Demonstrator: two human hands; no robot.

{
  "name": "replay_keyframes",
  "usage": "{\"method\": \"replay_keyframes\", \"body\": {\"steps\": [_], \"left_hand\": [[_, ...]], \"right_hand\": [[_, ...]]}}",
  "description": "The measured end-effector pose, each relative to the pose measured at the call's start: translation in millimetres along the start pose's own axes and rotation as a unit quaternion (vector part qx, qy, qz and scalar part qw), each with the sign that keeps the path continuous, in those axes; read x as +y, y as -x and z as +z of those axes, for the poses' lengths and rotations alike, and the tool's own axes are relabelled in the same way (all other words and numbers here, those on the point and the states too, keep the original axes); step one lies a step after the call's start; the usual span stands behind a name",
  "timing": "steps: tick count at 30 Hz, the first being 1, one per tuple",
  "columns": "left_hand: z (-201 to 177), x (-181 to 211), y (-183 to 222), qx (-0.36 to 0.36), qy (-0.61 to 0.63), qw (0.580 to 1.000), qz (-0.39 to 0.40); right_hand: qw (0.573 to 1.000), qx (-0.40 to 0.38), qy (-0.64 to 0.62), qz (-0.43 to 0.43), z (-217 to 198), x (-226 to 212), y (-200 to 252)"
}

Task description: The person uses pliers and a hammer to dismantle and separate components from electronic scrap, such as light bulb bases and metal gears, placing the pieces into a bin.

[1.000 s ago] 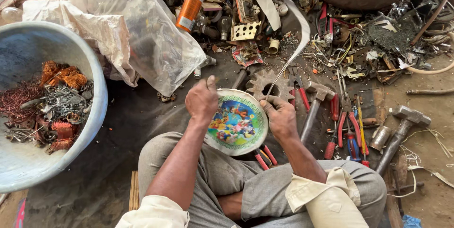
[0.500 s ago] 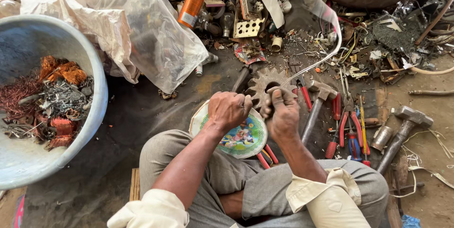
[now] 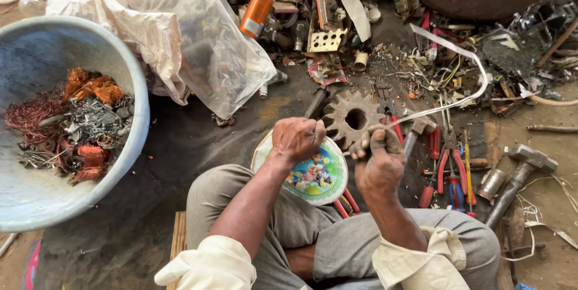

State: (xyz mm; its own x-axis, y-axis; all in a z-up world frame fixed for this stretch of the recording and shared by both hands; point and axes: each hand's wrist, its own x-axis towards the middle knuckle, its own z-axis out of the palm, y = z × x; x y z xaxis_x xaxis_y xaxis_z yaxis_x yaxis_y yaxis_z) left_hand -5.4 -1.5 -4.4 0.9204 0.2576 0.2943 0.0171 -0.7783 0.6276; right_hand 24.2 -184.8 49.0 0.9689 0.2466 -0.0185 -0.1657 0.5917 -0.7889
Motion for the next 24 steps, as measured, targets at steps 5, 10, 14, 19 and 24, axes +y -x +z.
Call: {"method": "replay_keyframes", "body": {"steps": [5, 10, 14, 19, 24], "left_hand": [[11, -9, 4, -0.039, -0.007, 0.999, -0.008], [8, -41, -2, -0.105, -0.088, 0.978, -0.155], [18, -24, -3, -0.061, -0.053, 0.973, -0.216], [-1, -51, -16, -0.010, -0.073, 0.907, -0.416], [-16, -37, -18, 0.257, -0.077, 0.951, -0.155]], "right_hand": [[1.000, 0.008, 0.027, -0.008, -1, -16, 9], [0.991, 0.061, 0.023, -0.118, -23, -127, 5], [0.983, 0.134, 0.016, -0.127, -38, -155, -15], [0.967, 0.069, 0.245, 0.013, -41, -94, -52], [0.723, -0.135, 0.623, -0.267, -30, -60, -50]]}}
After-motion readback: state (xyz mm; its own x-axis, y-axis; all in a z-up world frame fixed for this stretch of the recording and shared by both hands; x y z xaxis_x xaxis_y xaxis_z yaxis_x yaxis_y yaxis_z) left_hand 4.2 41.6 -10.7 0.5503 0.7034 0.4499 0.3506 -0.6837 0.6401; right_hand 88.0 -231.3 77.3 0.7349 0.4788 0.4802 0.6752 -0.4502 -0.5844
